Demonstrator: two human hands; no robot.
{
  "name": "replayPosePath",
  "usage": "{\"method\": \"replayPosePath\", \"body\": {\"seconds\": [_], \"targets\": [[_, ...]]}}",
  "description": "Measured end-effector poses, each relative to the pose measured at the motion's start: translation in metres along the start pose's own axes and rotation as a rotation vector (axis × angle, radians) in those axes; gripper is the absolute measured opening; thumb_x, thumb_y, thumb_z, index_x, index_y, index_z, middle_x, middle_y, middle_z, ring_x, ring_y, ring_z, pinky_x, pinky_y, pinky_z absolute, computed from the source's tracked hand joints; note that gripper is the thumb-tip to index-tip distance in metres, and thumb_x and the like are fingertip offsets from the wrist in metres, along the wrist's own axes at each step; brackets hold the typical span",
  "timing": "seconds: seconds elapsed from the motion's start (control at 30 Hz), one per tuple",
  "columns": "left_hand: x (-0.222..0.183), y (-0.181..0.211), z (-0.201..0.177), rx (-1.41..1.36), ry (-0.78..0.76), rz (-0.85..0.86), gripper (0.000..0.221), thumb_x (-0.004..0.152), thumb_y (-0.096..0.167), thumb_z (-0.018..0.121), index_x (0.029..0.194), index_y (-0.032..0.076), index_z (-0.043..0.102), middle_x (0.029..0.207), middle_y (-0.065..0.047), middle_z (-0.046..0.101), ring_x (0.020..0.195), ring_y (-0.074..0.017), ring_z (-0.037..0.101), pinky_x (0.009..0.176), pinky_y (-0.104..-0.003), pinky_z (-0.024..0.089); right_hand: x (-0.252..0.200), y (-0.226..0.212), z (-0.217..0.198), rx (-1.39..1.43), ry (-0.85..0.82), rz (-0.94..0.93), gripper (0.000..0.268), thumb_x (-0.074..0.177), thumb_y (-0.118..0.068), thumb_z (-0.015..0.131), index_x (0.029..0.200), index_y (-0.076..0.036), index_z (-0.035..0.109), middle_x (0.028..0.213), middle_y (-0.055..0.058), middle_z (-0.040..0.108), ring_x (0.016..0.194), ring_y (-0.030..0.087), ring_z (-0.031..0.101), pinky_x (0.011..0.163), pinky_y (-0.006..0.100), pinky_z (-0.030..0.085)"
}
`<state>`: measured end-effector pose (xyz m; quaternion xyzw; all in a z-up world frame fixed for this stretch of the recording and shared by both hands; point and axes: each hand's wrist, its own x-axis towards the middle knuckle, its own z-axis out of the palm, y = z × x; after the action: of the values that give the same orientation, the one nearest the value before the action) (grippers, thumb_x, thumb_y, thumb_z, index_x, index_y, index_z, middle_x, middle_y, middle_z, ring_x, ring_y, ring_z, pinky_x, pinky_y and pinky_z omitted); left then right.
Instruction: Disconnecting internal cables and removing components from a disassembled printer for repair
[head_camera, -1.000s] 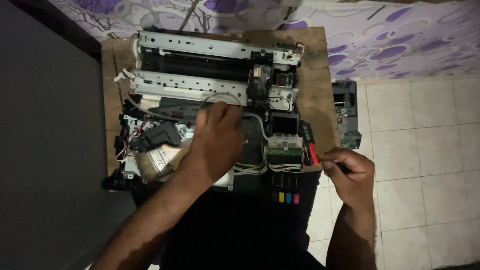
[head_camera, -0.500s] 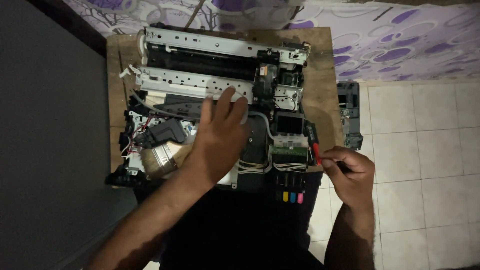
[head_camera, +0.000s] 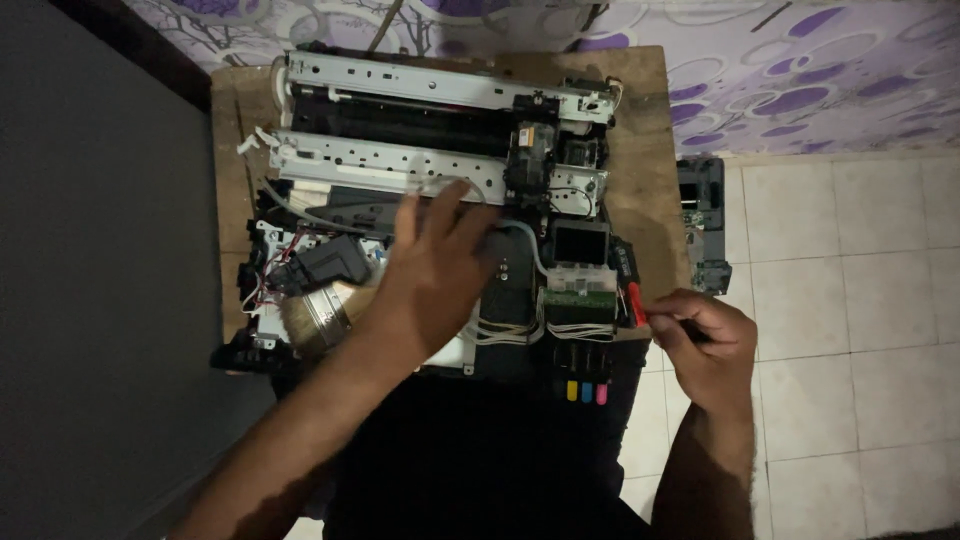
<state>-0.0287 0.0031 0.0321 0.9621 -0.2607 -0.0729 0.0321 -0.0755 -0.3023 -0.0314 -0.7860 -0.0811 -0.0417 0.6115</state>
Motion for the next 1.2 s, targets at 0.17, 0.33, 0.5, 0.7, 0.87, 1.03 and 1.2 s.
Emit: {"method": "replayPosePath", "body": {"seconds": [0.17, 0.33, 0.5, 0.7, 0.87, 1.03, 1.2], "targets": [[-0.014, -0.026, -0.009, -0.226, 0.195, -0.066, 0.038, 0.075, 0.011, 0.081, 0.112, 0.021, 0.077, 0.129, -0.007, 0.064, 0.138, -0.0362, 0.042, 0.111, -0.065, 0.023, -0.002, 0.001, -0.003, 0.003, 0.033, 0.000, 0.007, 0.091, 0.004, 0.069, 0.091, 0.009, 0.073, 0.056, 0.012, 0.058, 0.057, 0.014, 0.048, 0.057, 0.032, 0.045], [-0.042, -0.039, 0.006, -0.391, 0.485, -0.026, 0.048, 0.087, 0.017, 0.073, 0.135, 0.015, 0.068, 0.117, -0.006, 0.068, 0.118, -0.0297, 0.060, 0.100, -0.050, 0.035, -0.009, 0.006, -0.007, -0.053, 0.073, -0.025, 0.007, 0.091, 0.004, 0.072, 0.095, 0.009, 0.073, 0.061, 0.014, 0.060, 0.061, 0.014, 0.050, 0.059, 0.034, 0.048], [-0.072, 0.027, -0.044, -1.519, 0.183, 0.540, 0.047, 0.107, 0.027, 0.053, 0.068, 0.011, 0.033, 0.061, -0.005, 0.026, 0.051, -0.0233, 0.032, 0.055, -0.041, 0.019, -0.017, -0.038, 0.015, 0.022, -0.115, -0.573, 0.043, 0.085, -0.033, 0.075, 0.113, -0.002, 0.063, 0.100, 0.011, 0.075, 0.089, 0.021, 0.079, 0.073, 0.030, 0.072], [-0.073, 0.048, -0.026, -1.314, -0.080, 0.581, 0.018, 0.091, 0.014, 0.052, 0.088, 0.015, 0.069, 0.057, -0.001, 0.049, 0.050, -0.0149, 0.045, 0.054, -0.032, 0.036, -0.020, -0.093, 0.067, 0.067, -0.475, -0.462, 0.030, 0.099, -0.027, 0.069, 0.125, -0.022, 0.054, 0.107, 0.009, 0.062, 0.091, 0.026, 0.068, 0.081, 0.041, 0.057], [-0.079, 0.042, -0.030, -1.520, -0.168, 0.510, 0.030, 0.081, 0.006, 0.051, 0.059, 0.014, 0.033, 0.052, 0.001, 0.025, 0.050, -0.0090, 0.025, 0.049, -0.033, 0.021, -0.040, -0.080, 0.075, 0.065, -0.449, -0.368, 0.034, 0.093, -0.033, 0.074, 0.116, -0.014, 0.058, 0.100, 0.012, 0.063, 0.084, 0.027, 0.064, 0.076, 0.040, 0.052], [-0.083, 0.035, -0.017, -1.537, -0.275, 0.468, 0.032, 0.081, 0.013, 0.052, 0.058, 0.013, 0.030, 0.051, 0.002, 0.021, 0.050, -0.0095, 0.021, 0.048, -0.033, 0.020, -0.038, -0.091, 0.087, 0.112, -0.466, -0.351, 0.041, 0.093, -0.034, 0.076, 0.122, -0.015, 0.055, 0.113, 0.015, 0.062, 0.099, 0.030, 0.065, 0.090, 0.044, 0.056], [-0.080, 0.031, -0.005, -1.554, -0.122, 0.612, 0.035, 0.088, 0.015, 0.052, 0.061, 0.013, 0.029, 0.053, -0.001, 0.023, 0.050, -0.0150, 0.020, 0.050, -0.035, 0.020, -0.041, -0.086, 0.082, -0.043, -0.507, -0.254, 0.029, 0.085, -0.026, 0.077, 0.106, -0.013, 0.062, 0.095, 0.007, 0.067, 0.078, 0.025, 0.066, 0.070, 0.037, 0.053]]}}
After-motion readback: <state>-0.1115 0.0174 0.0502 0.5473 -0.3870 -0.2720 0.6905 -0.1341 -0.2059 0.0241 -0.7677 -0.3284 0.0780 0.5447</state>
